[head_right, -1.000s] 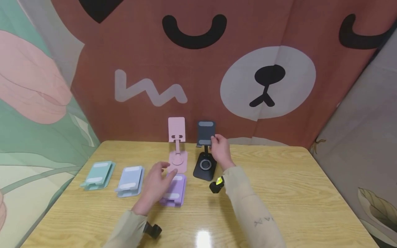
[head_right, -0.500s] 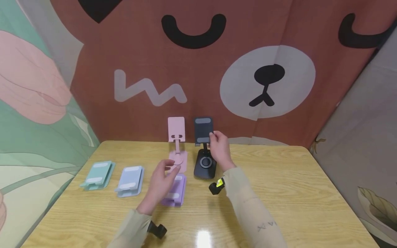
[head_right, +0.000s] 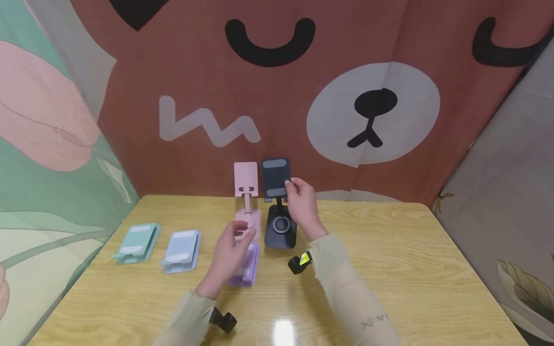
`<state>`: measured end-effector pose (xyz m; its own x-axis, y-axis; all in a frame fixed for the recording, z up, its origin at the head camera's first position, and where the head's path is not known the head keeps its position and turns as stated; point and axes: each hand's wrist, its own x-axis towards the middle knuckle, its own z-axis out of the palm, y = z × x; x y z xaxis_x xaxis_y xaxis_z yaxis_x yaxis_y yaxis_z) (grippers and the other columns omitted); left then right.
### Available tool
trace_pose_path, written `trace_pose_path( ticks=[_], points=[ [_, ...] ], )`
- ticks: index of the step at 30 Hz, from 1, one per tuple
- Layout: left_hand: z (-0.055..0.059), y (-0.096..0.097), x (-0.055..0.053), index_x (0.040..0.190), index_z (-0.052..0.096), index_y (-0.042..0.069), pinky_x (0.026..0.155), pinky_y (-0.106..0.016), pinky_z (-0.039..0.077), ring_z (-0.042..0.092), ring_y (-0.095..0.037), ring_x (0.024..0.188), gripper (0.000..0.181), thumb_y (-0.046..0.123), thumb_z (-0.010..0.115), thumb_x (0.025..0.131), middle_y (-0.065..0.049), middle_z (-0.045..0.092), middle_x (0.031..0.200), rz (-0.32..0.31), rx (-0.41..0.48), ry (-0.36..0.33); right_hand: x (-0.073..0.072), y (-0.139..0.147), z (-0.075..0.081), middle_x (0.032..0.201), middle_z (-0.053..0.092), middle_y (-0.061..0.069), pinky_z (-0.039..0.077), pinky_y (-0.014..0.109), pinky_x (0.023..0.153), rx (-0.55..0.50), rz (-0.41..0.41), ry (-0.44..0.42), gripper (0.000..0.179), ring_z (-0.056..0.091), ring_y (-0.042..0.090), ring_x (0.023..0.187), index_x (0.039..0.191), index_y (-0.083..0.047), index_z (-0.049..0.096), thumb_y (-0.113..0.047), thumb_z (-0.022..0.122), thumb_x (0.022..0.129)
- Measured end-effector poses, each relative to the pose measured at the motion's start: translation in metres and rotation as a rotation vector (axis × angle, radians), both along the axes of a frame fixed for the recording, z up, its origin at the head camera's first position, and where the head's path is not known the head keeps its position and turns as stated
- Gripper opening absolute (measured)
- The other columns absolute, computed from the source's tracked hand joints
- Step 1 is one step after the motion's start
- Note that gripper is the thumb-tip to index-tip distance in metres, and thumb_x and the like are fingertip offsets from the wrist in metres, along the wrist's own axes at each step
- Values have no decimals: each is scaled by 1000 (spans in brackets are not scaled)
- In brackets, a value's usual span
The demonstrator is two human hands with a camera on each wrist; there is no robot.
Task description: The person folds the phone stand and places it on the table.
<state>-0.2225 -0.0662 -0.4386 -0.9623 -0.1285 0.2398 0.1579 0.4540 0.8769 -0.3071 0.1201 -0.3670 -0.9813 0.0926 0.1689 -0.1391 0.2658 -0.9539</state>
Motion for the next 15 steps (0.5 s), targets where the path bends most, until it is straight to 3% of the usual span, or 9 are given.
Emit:
trace_pose_path(
  ticks=[15],
  points=[
    [3,1,1,128,58,6,97,-49,45,58,-29,113,40,31,67,98,-11,63,122,-9,64,24,22,-21,28,100,67,13,53,44,84,-16,88,102,29,64,28,93,113,-2,67,-26,52,108]
  ],
)
